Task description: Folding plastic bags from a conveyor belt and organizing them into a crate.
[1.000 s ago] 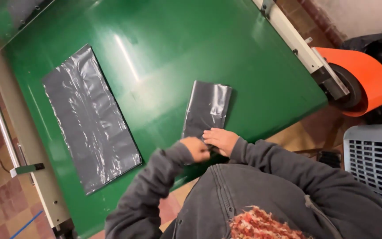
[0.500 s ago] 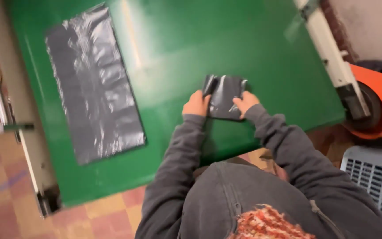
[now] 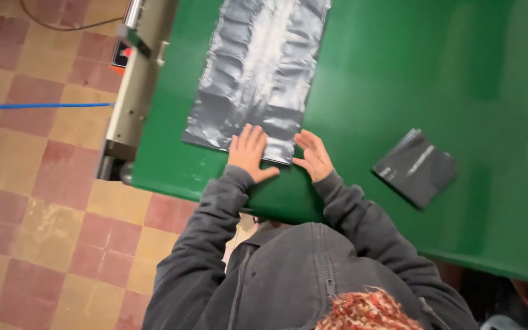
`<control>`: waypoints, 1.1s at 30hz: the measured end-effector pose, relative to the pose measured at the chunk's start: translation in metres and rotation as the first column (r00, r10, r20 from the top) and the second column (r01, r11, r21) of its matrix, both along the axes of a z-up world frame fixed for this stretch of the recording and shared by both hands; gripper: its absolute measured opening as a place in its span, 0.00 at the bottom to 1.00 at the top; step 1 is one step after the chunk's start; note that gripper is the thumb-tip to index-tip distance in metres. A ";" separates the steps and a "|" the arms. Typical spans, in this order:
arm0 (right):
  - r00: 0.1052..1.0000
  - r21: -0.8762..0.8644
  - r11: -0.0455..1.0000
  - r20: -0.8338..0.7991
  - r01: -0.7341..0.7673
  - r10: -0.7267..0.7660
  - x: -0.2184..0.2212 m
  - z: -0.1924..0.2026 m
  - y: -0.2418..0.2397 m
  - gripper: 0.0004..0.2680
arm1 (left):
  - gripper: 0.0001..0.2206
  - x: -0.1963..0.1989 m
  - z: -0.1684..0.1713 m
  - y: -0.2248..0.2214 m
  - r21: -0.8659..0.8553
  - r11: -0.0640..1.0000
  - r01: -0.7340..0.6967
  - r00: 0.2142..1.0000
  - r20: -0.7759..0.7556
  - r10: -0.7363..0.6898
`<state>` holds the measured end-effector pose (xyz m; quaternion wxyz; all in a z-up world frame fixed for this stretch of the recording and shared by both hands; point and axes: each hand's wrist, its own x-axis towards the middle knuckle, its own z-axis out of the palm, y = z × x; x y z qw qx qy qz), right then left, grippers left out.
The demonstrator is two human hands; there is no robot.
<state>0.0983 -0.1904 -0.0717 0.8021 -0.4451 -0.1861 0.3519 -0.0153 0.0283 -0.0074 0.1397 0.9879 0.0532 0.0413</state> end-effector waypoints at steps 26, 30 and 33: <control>0.570 -0.439 0.830 0.800 0.344 0.187 -0.031 0.084 -0.029 0.10 | 0.18 -0.066 0.062 0.121 -0.442 0.870 0.217 0.849 -0.355 -0.392; 0.794 -0.463 0.763 0.599 0.451 -0.106 0.034 0.052 -0.033 0.06 | 0.18 0.003 0.064 0.197 -0.779 0.589 0.217 0.887 -0.095 -0.452; 0.788 -0.402 0.792 0.596 0.458 -0.153 0.128 0.069 0.021 0.08 | 0.15 0.096 0.035 0.233 -0.942 0.333 0.042 0.981 -0.025 -0.193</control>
